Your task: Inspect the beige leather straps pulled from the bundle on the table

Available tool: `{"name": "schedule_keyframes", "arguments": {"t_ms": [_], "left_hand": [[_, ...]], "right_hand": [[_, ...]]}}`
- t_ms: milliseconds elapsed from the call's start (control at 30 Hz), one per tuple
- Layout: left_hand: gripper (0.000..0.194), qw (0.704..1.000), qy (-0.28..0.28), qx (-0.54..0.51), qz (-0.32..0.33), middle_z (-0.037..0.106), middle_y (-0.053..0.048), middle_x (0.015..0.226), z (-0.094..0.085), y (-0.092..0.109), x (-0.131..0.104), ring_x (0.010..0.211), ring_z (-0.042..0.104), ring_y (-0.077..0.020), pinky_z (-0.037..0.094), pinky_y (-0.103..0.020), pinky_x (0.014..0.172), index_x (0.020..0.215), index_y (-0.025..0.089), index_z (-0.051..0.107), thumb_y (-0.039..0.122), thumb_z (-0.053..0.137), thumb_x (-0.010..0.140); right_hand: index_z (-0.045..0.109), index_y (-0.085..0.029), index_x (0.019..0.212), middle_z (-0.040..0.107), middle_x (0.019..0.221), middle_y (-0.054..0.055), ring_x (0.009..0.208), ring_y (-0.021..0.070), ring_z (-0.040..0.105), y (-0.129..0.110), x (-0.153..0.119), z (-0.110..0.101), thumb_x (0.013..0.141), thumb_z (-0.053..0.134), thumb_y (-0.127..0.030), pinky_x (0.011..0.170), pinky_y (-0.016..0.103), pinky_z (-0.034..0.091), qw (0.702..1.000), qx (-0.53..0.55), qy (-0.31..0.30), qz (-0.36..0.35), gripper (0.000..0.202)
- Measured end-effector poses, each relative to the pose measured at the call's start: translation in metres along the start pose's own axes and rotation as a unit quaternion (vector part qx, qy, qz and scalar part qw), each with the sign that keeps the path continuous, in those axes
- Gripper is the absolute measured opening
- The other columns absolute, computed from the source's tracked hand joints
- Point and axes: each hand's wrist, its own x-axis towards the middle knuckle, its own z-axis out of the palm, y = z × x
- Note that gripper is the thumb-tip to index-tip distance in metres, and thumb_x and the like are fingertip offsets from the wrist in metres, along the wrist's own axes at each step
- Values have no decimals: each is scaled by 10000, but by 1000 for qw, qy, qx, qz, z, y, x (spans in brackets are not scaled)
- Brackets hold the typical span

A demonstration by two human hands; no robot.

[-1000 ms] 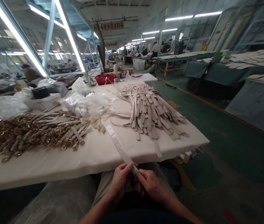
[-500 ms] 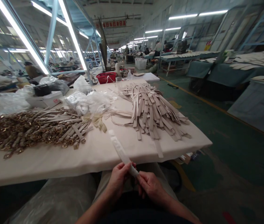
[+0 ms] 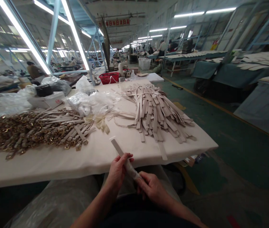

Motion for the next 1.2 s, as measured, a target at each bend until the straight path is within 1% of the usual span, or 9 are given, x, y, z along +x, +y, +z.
{"name": "schedule_keyframes", "arguments": {"t_ms": [167, 333, 467, 567, 700, 767, 867, 933, 1200], "left_hand": [[361, 996, -54, 24, -65, 652, -34, 651, 3, -26, -19, 563, 565, -131, 427, -232, 526, 820, 115, 746, 416, 836, 643], [357, 999, 33, 17, 8, 718, -82, 873, 2, -16, -11, 806, 629, -159, 473, -220, 710, 860, 123, 765, 387, 857, 639], [370, 999, 41, -23, 26, 718, -72, 899, 8, -7, -6, 824, 633, -143, 481, -202, 734, 894, 137, 765, 384, 860, 637], [405, 999, 32, -40, 14, 707, -57, 863, 14, -14, -17, 700, 624, -122, 470, -193, 592, 900, 134, 751, 404, 866, 621], [478, 999, -13, -3, -51, 660, -23, 682, 16, -25, -30, 459, 519, -98, 324, -204, 386, 922, 124, 728, 480, 845, 626], [479, 999, -18, -6, -40, 690, -45, 724, 13, -20, -25, 528, 578, -117, 383, -205, 437, 942, 122, 734, 459, 854, 623], [413, 997, 7, -59, 45, 737, -77, 924, 7, -4, -7, 795, 668, -162, 494, -212, 642, 921, 154, 748, 412, 863, 620], [355, 992, 26, -88, 82, 740, -67, 938, 4, 4, 3, 858, 669, -167, 502, -216, 700, 868, 166, 748, 383, 869, 615], [355, 995, 40, -88, 4, 726, -41, 802, 2, -8, -5, 704, 662, -140, 501, -211, 599, 852, 145, 712, 341, 887, 613]], "right_hand": [[586, -192, 786, 575, 601, -13, 478, 116, 512, -3, 9, 1, 936, 478, -483, 468, 218, 405, 998, -21, 36, -47, 345], [628, -191, 945, 642, 794, -1, 568, 119, 569, -7, 0, -2, 878, 583, -434, 529, 216, 446, 998, 8, -48, -38, 255], [554, -194, 760, 609, 626, -10, 486, 111, 532, -6, 5, 5, 952, 439, -544, 487, 213, 408, 1000, 1, -7, -28, 416], [494, -208, 694, 564, 540, -15, 424, 111, 487, -7, 15, 9, 967, 387, -570, 435, 221, 377, 998, -9, 41, -40, 465], [523, -211, 723, 546, 538, -17, 450, 129, 515, -9, 22, 9, 968, 428, -512, 466, 239, 406, 993, -22, 56, -100, 400], [522, -211, 722, 558, 544, -12, 463, 131, 521, -7, 22, 7, 974, 418, -499, 483, 240, 414, 992, -33, 50, -107, 397], [517, -207, 716, 575, 533, -9, 439, 120, 503, -1, 19, 4, 973, 398, -525, 453, 225, 398, 995, -42, 42, -75, 426], [522, -207, 721, 583, 527, -11, 427, 117, 501, 3, 18, 5, 968, 399, -544, 440, 217, 393, 997, -42, 41, -56, 436], [521, -193, 753, 604, 601, -3, 461, 108, 520, 4, 22, 7, 958, 381, -622, 461, 214, 404, 998, -4, 17, -60, 496]]}}
